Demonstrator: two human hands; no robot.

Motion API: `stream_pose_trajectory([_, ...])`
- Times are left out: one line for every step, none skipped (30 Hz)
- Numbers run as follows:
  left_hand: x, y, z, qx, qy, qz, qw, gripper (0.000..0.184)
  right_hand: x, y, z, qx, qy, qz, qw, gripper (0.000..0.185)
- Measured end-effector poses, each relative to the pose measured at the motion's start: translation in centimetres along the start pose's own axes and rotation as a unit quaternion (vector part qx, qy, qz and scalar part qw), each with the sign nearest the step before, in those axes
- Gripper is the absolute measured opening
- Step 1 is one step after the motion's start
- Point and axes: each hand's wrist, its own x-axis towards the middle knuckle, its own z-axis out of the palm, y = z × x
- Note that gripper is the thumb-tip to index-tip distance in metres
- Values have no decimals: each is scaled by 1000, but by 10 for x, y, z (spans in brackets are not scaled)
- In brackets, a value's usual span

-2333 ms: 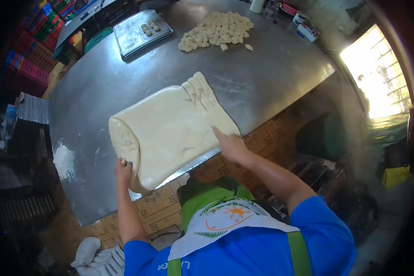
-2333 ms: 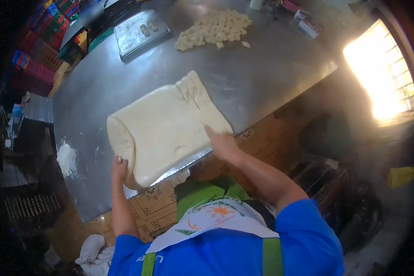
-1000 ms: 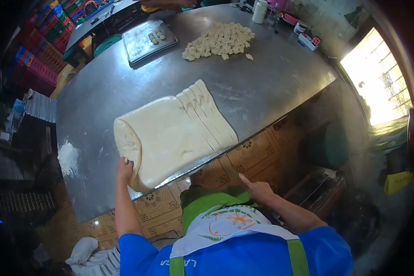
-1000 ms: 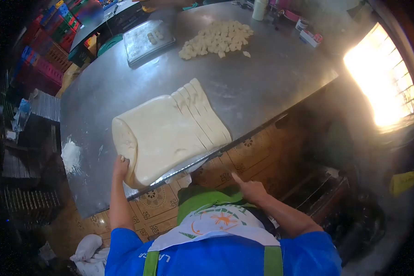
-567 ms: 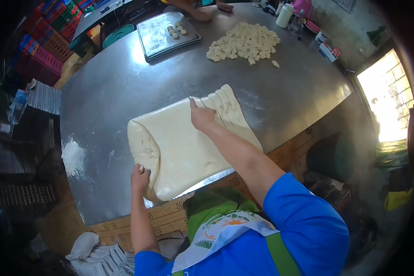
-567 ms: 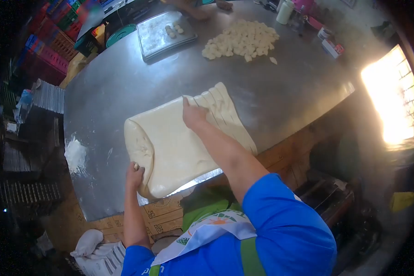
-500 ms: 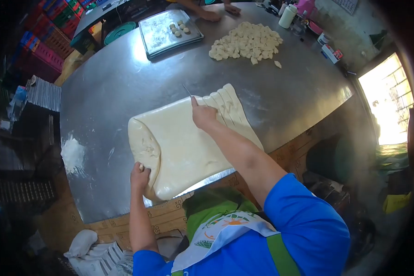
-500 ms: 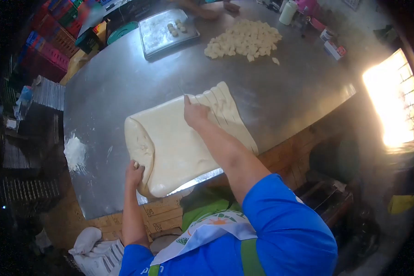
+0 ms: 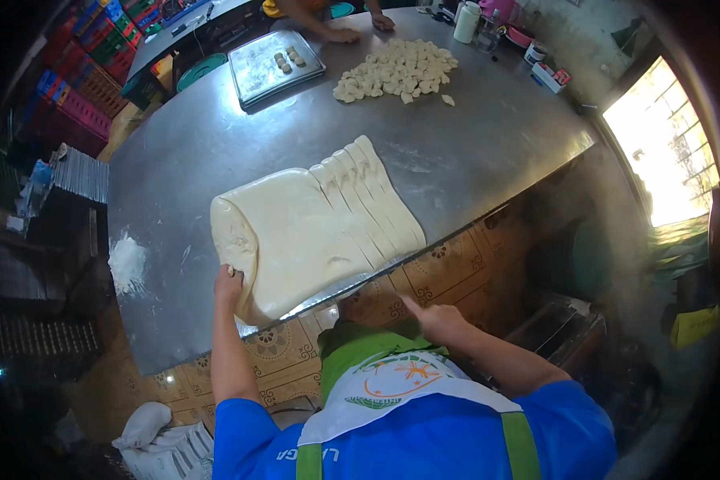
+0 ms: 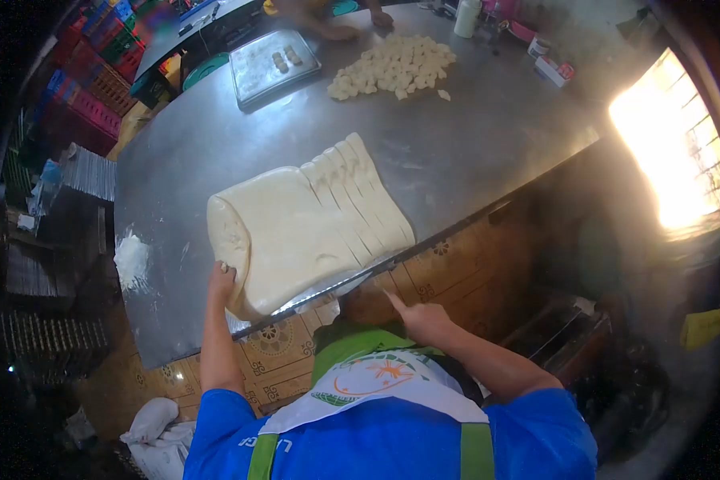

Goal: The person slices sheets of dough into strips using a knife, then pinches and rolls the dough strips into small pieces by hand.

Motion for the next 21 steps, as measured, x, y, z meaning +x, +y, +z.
stream_pose_trajectory([2,0,2,-1,5,-1,1000,40,-8,1,-6,-14,-31,-29,999,76])
stream_pose_trajectory([3,-3,3,2,-9,1,1000,40,-9,-4,-12,-13,-31,-32,999,76])
stream_pose_trajectory([5,-6,3,4,-25,3,1000,39,-10,-21,-34,32,15,-8,999,75])
stream_pose_trajectory([5,-5,1,5,-24,0,1000,39,-2,-36,-51,77,60,16,995,73])
stream_pose_trajectory([2,-2,-1,-6,-36,-6,999,38,16,-46,-59,85,112,2,990,72])
stream_pose_trajectory([0,2,-4,-18,-46,-13,999,37,38,-56,-69,92,164,-12,982,71])
stream_pose_trajectory([0,3,-5,-18,-46,-15,999,37,67,-68,-82,72,166,2,983,70])
stream_pose_trajectory([0,2,-6,-17,-49,-25,998,35,101,-80,-95,52,169,17,984,70])
stream_pose_trajectory([0,4,-5,-17,-52,-36,998,34,139,-88,-103,72,191,3,979,68])
stream_pose_trajectory([-2,11,-9,-18,-54,-38,998,34,178,-95,-110,92,211,-10,973,67])
stream_pose_trajectory([-6,19,-17,-39,-68,-44,996,33,215,-105,-122,97,225,3,970,66])
stream_pose_trajectory([-6,21,-21,-58,-81,-51,994,32,253,-114,-134,102,239,15,965,65])
stream_pose_trajectory([-4,17,-20,-56,-82,-54,994,32,302,-117,-134,82,273,9,959,65])
stream_pose_trajectory([-3,13,-19,-69,-84,-51,993,31,338,-119,-136,60,306,3,950,64])
stream_pose_trajectory([-2,12,-17,-83,-87,-48,992,30,349,-123,-148,60,304,2,951,64])
stream_pose_trajectory([-2,14,-18,-83,-88,-52,991,30,355,-126,-157,49,297,14,954,64])
stream_pose_trajectory([-1,17,-20,-76,-85,-51,992,30,354,-129,-160,39,290,26,956,63])
stream_pose_trajectory([-3,20,-23,-69,-84,-50,993,30,348,-127,-151,41,287,28,957,63])
stream_pose_trajectory([-1,17,-19,-70,-85,-49,993,30,339,-122,-141,58,300,11,952,63])
stream_pose_trajectory([3,11,-16,-77,-92,-54,991,31,327,-116,-129,76,315,-7,946,63])
stream_pose_trajectory([5,5,-13,-82,-100,-60,990,31,302,-112,-120,75,280,-7,957,64])
